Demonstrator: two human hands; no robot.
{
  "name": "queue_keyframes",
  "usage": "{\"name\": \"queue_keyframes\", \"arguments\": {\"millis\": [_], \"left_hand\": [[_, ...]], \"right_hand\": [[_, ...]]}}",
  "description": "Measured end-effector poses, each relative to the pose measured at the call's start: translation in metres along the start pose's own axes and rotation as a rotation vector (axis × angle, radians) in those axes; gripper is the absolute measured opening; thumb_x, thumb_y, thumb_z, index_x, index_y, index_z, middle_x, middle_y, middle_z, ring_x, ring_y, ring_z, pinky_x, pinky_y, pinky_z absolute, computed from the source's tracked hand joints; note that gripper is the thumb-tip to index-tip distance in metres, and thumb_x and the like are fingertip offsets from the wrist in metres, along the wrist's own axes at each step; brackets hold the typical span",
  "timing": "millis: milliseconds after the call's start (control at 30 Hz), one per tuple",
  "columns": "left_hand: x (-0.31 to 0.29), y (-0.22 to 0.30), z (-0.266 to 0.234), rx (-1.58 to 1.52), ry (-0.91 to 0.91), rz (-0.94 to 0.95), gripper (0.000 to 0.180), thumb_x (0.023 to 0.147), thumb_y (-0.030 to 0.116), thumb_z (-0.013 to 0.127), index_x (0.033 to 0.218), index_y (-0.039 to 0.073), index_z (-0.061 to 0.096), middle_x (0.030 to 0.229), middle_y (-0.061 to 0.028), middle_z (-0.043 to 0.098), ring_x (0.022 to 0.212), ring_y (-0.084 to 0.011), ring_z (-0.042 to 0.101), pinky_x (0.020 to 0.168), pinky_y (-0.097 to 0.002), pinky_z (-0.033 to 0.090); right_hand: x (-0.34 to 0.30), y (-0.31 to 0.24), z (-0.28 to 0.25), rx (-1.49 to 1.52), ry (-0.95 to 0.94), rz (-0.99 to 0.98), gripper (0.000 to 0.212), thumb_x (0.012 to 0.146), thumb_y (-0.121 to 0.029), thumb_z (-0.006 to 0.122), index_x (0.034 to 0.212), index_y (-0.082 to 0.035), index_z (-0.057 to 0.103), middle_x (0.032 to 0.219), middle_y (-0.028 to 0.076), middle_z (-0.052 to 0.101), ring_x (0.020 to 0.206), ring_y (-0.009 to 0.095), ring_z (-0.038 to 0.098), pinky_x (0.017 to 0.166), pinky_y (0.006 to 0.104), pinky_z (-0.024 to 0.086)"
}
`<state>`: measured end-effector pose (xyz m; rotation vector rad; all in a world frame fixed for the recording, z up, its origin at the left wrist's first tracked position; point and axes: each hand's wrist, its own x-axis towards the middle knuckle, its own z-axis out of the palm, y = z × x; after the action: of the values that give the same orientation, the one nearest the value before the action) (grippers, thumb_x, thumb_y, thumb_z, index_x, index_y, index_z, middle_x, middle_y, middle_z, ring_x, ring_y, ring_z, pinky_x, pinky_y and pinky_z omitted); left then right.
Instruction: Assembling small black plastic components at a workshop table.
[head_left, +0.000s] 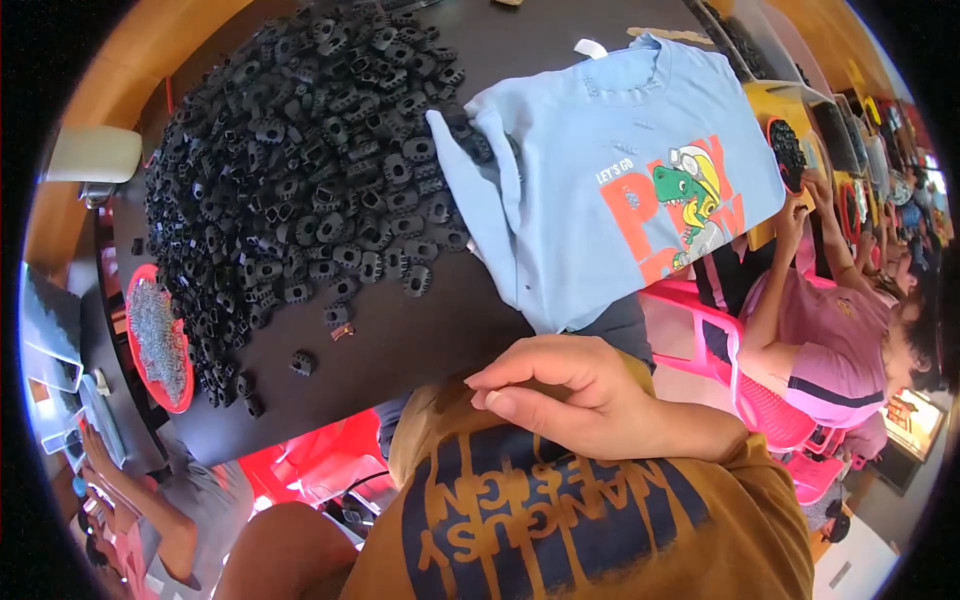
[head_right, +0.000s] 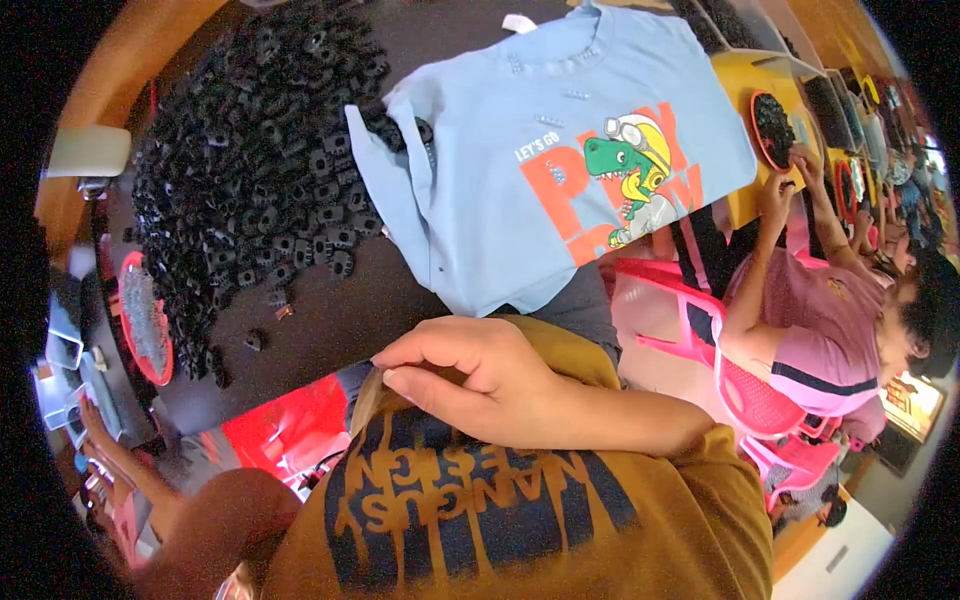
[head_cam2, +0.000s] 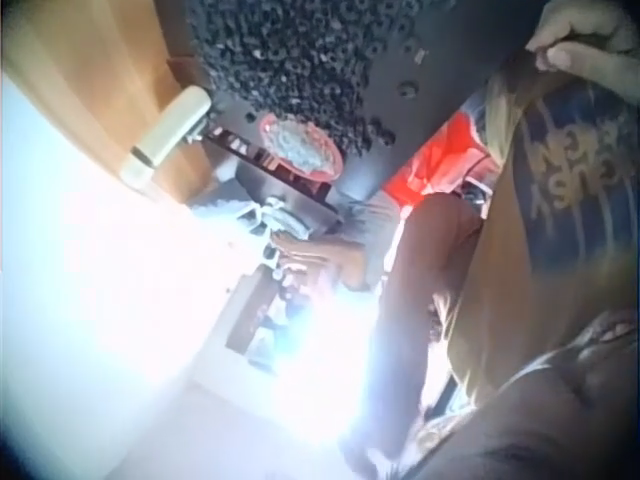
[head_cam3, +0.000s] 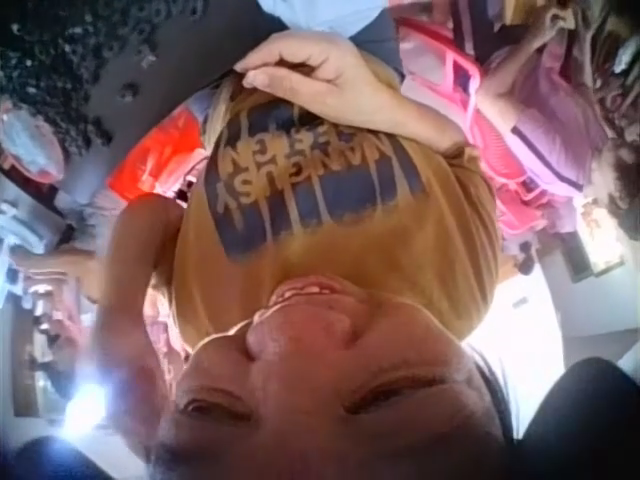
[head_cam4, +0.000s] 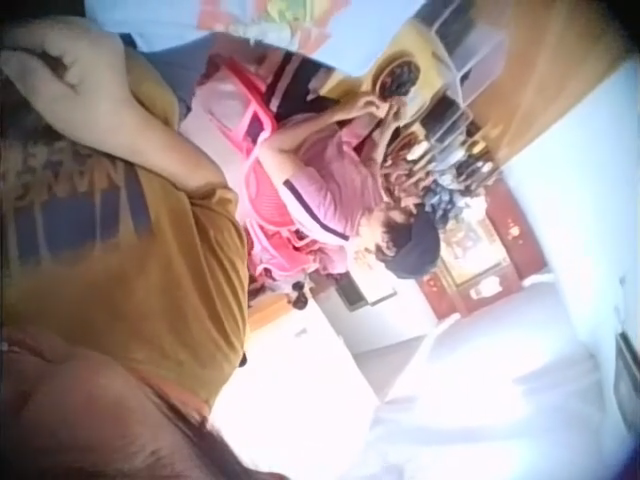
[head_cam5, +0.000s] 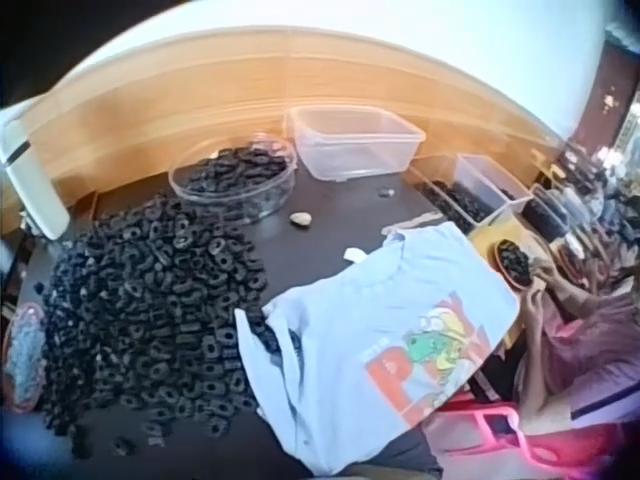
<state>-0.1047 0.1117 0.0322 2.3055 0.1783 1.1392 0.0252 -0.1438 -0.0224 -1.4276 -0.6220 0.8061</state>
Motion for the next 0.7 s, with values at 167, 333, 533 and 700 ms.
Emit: {"name": "queue_keyframes", "arguments": {"millis": [167, 333, 533, 700], "left_hand": [[-0.004, -0.002, 0.012, 0.102, -0.007, -0.074, 0.031, 0.087, 0.02, 0.048, 0.098, -0.007, 0.061, 0.089, -0.0224, 0.061, 0.075, -0.0245, 0.059, 0.067, -0.0323, 0.048], [-0.012, 0.0, 0.077, 0.153, -0.37, -0.221, 0.021, 0.075, -0.005, 0.063, 0.096, -0.001, 0.065, 0.084, -0.0128, 0.059, 0.073, -0.0231, 0.058, 0.065, -0.0289, 0.045], [-0.016, -0.007, 0.086, 0.383, -0.507, -0.211, 0.021, 0.077, 0.008, 0.067, 0.097, 0.004, 0.065, 0.092, -0.0107, 0.06, 0.08, -0.0285, 0.056, 0.071, -0.0364, 0.043], [-0.013, -0.006, 0.089, 0.416, -0.515, -0.214, 0.016, 0.076, 0.007, 0.067, 0.091, 0.004, 0.064, 0.092, -0.0115, 0.061, 0.078, -0.0296, 0.056, 0.07, -0.0381, 0.043]], "right_hand": [[0.002, 0.0, 0.003, 0.056, -0.01, 0.072, 0.017, 0.09, -0.003, 0.056, 0.105, 0.003, 0.062, 0.092, 0.009, 0.065, 0.079, 0.012, 0.061, 0.067, 0.0223, 0.047], [0.001, 0.001, 0.002, 0.049, -0.017, 0.085, 0.017, 0.09, -0.003, 0.056, 0.105, 0.003, 0.061, 0.092, 0.009, 0.065, 0.08, 0.012, 0.061, 0.068, 0.0225, 0.047], [0.001, 0.005, 0.003, 0.019, -0.012, 0.041, 0.017, 0.09, -0.002, 0.057, 0.105, 0.003, 0.062, 0.09, 0.009, 0.066, 0.08, 0.012, 0.062, 0.068, 0.023, 0.048], [-0.002, 0.004, 0.001, 0.041, 0.022, 0.025, 0.017, 0.089, -0.001, 0.056, 0.105, 0.002, 0.062, 0.089, 0.009, 0.066, 0.079, 0.013, 0.062, 0.068, 0.0228, 0.047]]}}
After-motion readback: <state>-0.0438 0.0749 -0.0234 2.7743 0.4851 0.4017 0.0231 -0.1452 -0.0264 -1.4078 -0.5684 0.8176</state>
